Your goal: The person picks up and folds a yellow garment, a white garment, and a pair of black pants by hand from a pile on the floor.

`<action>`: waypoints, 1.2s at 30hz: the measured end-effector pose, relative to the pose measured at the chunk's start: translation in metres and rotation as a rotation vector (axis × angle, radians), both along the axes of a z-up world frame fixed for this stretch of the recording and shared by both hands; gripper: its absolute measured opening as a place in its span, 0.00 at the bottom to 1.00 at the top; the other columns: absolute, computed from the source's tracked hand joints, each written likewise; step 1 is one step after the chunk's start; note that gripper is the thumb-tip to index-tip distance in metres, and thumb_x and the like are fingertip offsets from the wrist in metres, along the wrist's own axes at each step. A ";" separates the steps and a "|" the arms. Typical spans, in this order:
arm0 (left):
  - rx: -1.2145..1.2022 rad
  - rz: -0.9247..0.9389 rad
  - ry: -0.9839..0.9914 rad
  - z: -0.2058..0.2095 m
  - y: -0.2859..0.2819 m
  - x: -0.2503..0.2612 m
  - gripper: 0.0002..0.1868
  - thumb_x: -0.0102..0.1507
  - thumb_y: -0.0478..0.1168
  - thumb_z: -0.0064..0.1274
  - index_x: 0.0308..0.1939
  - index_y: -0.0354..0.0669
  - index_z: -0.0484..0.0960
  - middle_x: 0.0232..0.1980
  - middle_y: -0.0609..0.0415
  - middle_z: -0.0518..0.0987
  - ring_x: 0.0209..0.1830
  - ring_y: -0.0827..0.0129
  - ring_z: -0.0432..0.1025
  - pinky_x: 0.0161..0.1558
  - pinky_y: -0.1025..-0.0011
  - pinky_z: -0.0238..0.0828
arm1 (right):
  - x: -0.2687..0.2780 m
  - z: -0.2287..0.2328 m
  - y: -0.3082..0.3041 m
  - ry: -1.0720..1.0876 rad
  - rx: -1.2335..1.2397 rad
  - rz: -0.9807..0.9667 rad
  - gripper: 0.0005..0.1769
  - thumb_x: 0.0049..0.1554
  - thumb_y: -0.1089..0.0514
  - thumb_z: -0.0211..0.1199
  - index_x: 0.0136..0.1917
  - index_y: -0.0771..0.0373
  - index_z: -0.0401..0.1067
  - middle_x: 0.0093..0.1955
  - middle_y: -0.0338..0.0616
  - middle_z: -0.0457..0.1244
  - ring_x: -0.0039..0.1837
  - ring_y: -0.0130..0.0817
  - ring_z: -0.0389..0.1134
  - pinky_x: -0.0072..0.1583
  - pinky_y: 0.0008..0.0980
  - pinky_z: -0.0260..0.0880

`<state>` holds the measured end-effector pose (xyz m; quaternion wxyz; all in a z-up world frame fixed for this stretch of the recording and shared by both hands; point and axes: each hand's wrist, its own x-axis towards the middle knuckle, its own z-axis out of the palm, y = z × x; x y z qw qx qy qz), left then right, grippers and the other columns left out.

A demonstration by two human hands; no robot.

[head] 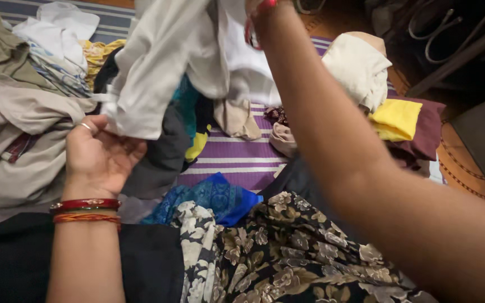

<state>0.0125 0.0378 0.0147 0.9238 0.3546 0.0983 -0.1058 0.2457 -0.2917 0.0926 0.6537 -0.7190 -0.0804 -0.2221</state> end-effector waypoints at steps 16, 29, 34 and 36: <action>-0.114 0.391 -0.332 0.001 0.015 0.006 0.26 0.72 0.60 0.44 0.66 0.47 0.72 0.60 0.61 0.74 0.65 0.60 0.72 0.67 0.57 0.69 | 0.054 -0.076 0.051 0.141 -0.461 0.180 0.31 0.54 0.54 0.76 0.65 0.64 0.67 0.53 0.46 0.68 0.56 0.37 0.73 0.54 0.31 0.77; -0.116 0.246 -0.645 0.015 0.033 0.001 0.24 0.80 0.56 0.39 0.68 0.42 0.73 0.66 0.54 0.74 0.62 0.63 0.72 0.60 0.66 0.69 | -0.013 -0.084 0.082 0.245 -0.834 -0.134 0.18 0.50 0.55 0.67 0.55 0.52 0.78 0.55 0.48 0.72 0.60 0.50 0.72 0.59 0.43 0.71; -0.248 0.409 -0.617 0.021 0.057 -0.012 0.28 0.78 0.54 0.33 0.78 0.46 0.63 0.78 0.54 0.69 0.63 0.62 0.73 0.61 0.64 0.72 | 0.044 -0.076 0.019 -0.282 -0.463 -0.516 0.16 0.51 0.65 0.54 0.53 0.63 0.74 0.51 0.55 0.72 0.53 0.56 0.72 0.58 0.45 0.72; -0.156 0.449 -0.607 0.017 0.050 -0.004 0.31 0.78 0.55 0.34 0.81 0.43 0.61 0.77 0.51 0.71 0.64 0.59 0.75 0.60 0.64 0.74 | 0.041 -0.068 -0.002 -0.297 -0.374 -0.551 0.16 0.52 0.68 0.54 0.53 0.66 0.72 0.51 0.55 0.72 0.53 0.54 0.73 0.59 0.45 0.71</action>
